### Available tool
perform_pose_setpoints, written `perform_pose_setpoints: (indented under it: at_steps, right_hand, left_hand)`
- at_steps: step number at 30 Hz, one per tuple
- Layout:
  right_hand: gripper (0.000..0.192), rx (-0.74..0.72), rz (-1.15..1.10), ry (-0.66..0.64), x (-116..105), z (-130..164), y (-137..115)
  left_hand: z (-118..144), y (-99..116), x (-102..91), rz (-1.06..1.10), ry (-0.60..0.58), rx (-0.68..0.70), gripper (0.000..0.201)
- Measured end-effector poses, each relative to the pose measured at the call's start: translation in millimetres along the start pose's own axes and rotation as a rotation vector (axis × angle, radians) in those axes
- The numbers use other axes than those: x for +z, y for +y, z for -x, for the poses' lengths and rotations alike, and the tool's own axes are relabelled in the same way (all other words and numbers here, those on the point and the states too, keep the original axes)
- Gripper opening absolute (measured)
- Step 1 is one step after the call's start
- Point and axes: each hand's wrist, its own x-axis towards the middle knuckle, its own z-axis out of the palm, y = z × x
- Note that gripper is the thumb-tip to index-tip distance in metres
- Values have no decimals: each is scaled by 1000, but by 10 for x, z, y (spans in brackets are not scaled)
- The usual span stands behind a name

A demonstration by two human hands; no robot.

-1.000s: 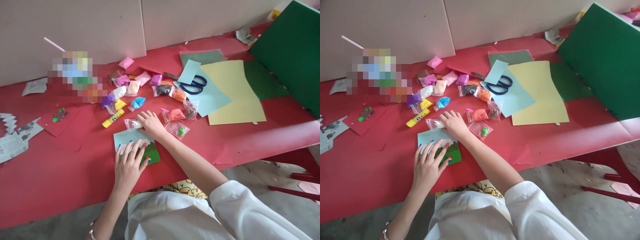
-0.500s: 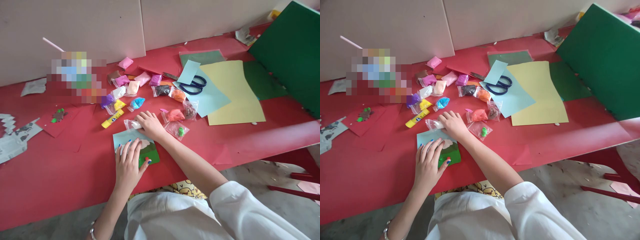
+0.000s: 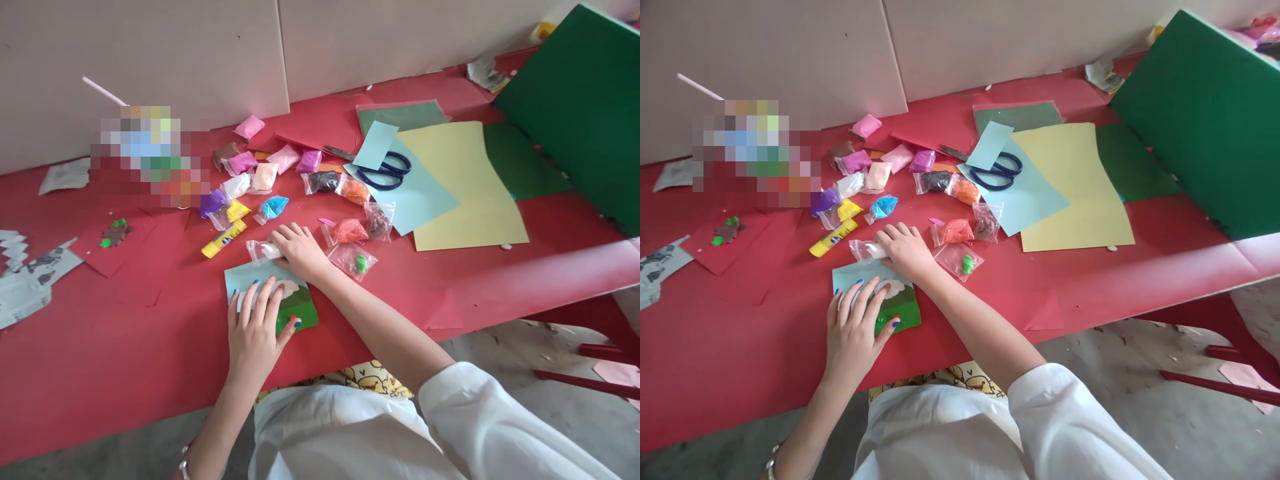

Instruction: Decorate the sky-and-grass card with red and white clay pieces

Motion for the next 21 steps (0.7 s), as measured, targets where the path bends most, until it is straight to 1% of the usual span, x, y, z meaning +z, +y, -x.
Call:
perform_pose_setpoints:
  at_steps: [6,10,16,21]
  right_hand:
    - [23,-9,1,25,21,3,6]
    - [24,-6,3,12,12,5,2]
    - [23,-9,1,16,13,1,7]
    - [24,2,-11,-8,-12,0,-5]
  left_hand:
    - [-13,8,15,24,-27,-11,51]
    - [-27,-28,5,11,-5,-20,52]
    - [-35,-47,-33,-72,19,-12,48]
    - [-43,-23,-48,-85,21,-26,53]
